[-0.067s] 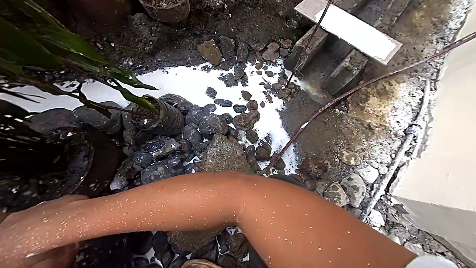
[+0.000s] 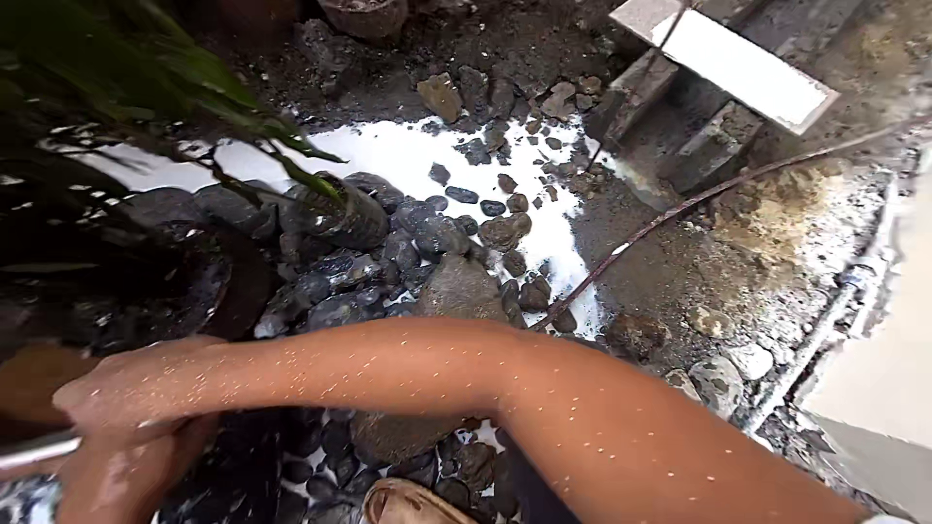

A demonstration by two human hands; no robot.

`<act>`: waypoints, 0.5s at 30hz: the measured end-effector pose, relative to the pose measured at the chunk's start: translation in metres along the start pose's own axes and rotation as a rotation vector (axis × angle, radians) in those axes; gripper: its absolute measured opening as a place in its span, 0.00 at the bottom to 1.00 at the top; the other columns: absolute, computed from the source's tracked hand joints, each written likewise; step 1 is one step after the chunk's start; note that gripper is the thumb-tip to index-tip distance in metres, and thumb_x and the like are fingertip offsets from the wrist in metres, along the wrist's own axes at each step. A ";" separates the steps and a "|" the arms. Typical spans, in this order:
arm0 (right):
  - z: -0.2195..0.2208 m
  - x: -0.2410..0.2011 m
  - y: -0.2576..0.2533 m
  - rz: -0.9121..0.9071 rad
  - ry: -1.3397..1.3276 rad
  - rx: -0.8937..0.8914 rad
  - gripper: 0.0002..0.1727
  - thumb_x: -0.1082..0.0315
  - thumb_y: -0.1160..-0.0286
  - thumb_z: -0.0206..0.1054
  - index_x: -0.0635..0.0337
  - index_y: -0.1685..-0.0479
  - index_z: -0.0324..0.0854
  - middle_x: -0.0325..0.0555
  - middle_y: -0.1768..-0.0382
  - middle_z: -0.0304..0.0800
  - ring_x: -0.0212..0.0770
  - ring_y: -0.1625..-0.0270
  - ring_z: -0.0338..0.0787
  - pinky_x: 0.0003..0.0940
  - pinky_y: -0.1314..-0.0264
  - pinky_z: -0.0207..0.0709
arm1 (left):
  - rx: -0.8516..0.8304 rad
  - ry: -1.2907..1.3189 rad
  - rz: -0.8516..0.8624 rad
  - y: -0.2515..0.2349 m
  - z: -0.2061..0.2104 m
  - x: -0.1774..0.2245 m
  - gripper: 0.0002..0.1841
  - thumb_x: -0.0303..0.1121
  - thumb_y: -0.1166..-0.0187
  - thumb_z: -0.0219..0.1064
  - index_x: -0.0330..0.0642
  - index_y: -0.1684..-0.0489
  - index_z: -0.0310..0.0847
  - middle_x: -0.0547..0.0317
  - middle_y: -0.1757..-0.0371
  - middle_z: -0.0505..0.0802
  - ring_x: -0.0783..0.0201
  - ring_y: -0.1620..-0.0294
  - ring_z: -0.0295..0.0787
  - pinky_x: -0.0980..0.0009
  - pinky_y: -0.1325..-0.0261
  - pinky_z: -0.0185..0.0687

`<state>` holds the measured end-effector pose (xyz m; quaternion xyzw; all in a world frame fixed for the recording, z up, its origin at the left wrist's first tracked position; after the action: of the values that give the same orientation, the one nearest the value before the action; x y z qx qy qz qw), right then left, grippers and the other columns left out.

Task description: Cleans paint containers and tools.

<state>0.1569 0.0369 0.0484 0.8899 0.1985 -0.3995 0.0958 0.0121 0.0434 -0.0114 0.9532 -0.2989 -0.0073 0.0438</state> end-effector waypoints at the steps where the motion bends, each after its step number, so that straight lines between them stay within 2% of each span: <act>1: -0.003 -0.003 0.004 -0.012 -0.006 -0.030 0.18 0.60 0.18 0.69 0.62 0.37 0.86 0.53 0.43 0.92 0.49 0.41 0.92 0.51 0.41 0.86 | -0.018 0.011 0.016 0.002 -0.004 0.010 0.34 0.63 0.13 0.54 0.36 0.40 0.87 0.28 0.34 0.87 0.25 0.26 0.78 0.16 0.25 0.53; 3: -0.024 -0.016 0.024 -0.003 -0.034 -0.175 0.15 0.68 0.16 0.67 0.68 0.38 0.85 0.59 0.43 0.91 0.55 0.38 0.90 0.57 0.38 0.81 | 0.037 -0.013 -0.025 0.006 -0.013 0.025 0.28 0.55 0.14 0.60 0.33 0.54 0.90 0.25 0.48 0.91 0.19 0.37 0.83 0.14 0.36 0.63; 4: -0.032 -0.020 0.030 0.010 -0.028 -0.238 0.16 0.69 0.16 0.66 0.70 0.37 0.83 0.62 0.41 0.90 0.57 0.35 0.89 0.60 0.35 0.79 | 0.066 -0.080 -0.129 0.011 -0.019 0.026 0.23 0.51 0.18 0.64 0.35 0.53 0.90 0.24 0.46 0.90 0.19 0.38 0.84 0.16 0.41 0.67; 5: -0.034 -0.019 0.029 0.010 -0.010 -0.259 0.14 0.71 0.16 0.66 0.71 0.40 0.84 0.63 0.42 0.89 0.59 0.36 0.88 0.62 0.36 0.78 | -0.056 -0.023 -0.355 0.019 -0.032 0.026 0.27 0.47 0.17 0.66 0.33 0.29 0.82 0.16 0.22 0.74 0.15 0.17 0.62 0.14 0.25 0.50; 6: -0.031 -0.016 0.022 0.012 0.010 -0.254 0.13 0.71 0.19 0.65 0.68 0.42 0.85 0.63 0.44 0.89 0.60 0.38 0.89 0.64 0.39 0.79 | -0.061 0.081 -0.553 0.026 -0.036 0.011 0.37 0.43 0.19 0.68 0.33 0.12 0.64 0.19 0.08 0.49 0.18 0.08 0.35 0.16 0.18 0.32; 7: -0.027 -0.014 0.014 0.010 0.030 -0.257 0.16 0.71 0.20 0.65 0.65 0.38 0.86 0.62 0.43 0.89 0.60 0.37 0.89 0.66 0.38 0.80 | 0.085 0.130 -0.667 0.034 -0.031 -0.012 0.46 0.39 0.26 0.71 0.34 0.06 0.51 0.25 0.05 0.37 0.22 0.06 0.27 0.17 0.17 0.30; 8: -0.021 -0.013 0.007 0.001 0.045 -0.275 0.18 0.70 0.20 0.63 0.62 0.34 0.86 0.61 0.41 0.89 0.60 0.35 0.88 0.66 0.37 0.79 | 0.240 0.192 -0.734 0.042 -0.027 -0.032 0.50 0.35 0.29 0.71 0.29 0.05 0.43 0.25 0.05 0.36 0.23 0.06 0.30 0.22 0.14 0.35; 9: -0.016 -0.012 0.002 -0.003 0.057 -0.302 0.19 0.69 0.18 0.62 0.59 0.32 0.87 0.60 0.40 0.90 0.59 0.36 0.88 0.65 0.37 0.79 | 0.337 0.269 -0.776 0.049 -0.023 -0.044 0.51 0.32 0.27 0.68 0.25 0.06 0.35 0.23 0.06 0.41 0.26 0.05 0.37 0.30 0.10 0.37; 10: -0.010 -0.013 0.000 -0.010 0.062 -0.331 0.19 0.68 0.17 0.62 0.57 0.31 0.87 0.60 0.40 0.90 0.59 0.36 0.89 0.65 0.38 0.78 | 0.364 0.336 -0.811 0.053 -0.022 -0.050 0.48 0.28 0.24 0.64 0.25 0.06 0.32 0.23 0.07 0.48 0.31 0.05 0.43 0.39 0.06 0.41; 11: -0.004 -0.014 -0.001 -0.020 0.062 -0.343 0.19 0.67 0.17 0.61 0.57 0.32 0.87 0.59 0.41 0.91 0.58 0.39 0.89 0.64 0.40 0.79 | 0.352 0.368 -0.815 0.054 -0.022 -0.053 0.45 0.26 0.22 0.60 0.25 0.06 0.33 0.22 0.08 0.53 0.32 0.06 0.48 0.43 0.06 0.43; 12: 0.000 -0.016 -0.002 -0.034 0.053 -0.336 0.19 0.68 0.17 0.62 0.57 0.33 0.88 0.59 0.42 0.91 0.58 0.38 0.89 0.64 0.39 0.79 | 0.332 0.386 -0.797 0.052 -0.023 -0.053 0.42 0.24 0.22 0.58 0.26 0.06 0.38 0.21 0.10 0.57 0.31 0.07 0.50 0.42 0.06 0.43; 15: 0.006 -0.026 -0.003 -0.055 0.032 -0.291 0.20 0.68 0.16 0.61 0.57 0.28 0.85 0.57 0.35 0.89 0.56 0.30 0.86 0.61 0.29 0.77 | 0.294 0.403 -0.787 0.046 -0.034 -0.052 0.40 0.20 0.28 0.58 0.30 0.07 0.50 0.23 0.14 0.67 0.31 0.12 0.62 0.37 0.10 0.52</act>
<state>0.1358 0.0306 0.0635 0.8672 0.2800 -0.3545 0.2095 -0.0557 0.0384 0.0263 0.9727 0.1018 0.2044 -0.0407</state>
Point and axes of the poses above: each hand's wrist, its own y-axis away from the middle knuckle, its own z-axis out of the palm, x = y × z, the point moved 5 cm from there along -y, towards the middle knuckle
